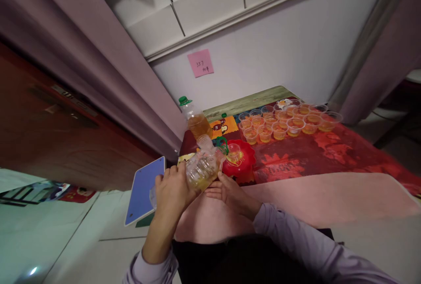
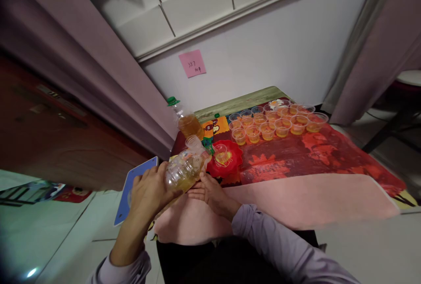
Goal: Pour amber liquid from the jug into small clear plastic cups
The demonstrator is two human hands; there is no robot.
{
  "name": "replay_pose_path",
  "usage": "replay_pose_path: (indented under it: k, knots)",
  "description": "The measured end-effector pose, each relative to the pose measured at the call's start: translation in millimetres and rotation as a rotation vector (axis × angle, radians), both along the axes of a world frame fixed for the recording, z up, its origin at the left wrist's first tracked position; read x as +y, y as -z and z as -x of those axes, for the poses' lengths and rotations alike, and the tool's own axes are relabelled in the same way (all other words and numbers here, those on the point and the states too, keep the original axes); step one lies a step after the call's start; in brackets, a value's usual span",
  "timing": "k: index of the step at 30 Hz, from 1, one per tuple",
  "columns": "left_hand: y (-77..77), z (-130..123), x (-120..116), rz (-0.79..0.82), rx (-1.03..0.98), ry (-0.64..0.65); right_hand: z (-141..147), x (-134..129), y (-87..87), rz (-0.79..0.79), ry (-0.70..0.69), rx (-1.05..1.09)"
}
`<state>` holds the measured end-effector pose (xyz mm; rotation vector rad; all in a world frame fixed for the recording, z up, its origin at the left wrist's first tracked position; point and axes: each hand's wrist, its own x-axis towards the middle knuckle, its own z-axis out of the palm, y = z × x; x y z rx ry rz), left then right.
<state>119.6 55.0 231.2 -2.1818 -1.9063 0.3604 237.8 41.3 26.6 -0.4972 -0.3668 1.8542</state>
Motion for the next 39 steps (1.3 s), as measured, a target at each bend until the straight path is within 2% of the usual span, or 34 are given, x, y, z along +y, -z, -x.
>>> replay_pose_path:
  k: [14, 24, 32, 39]
  knots:
    - [-1.0, -0.1, -1.0, 0.004, 0.000, 0.009, 1.2, 0.1, -0.1, 0.010, 0.007, -0.021]
    - [4.5, 6.6, 1.3, -0.033, -0.038, 0.042, -0.5, -0.7, -3.7, 0.009, 0.009, -0.059]
    - [1.6, 3.4, 0.7, -0.009, -0.014, 0.028, -1.0, -0.8, -3.2, -0.001, 0.003, -0.072]
    - [8.1, 9.0, 2.6, -0.041, -0.013, 0.048, 0.2, -0.3, -0.6, 0.013, 0.007, -0.071]
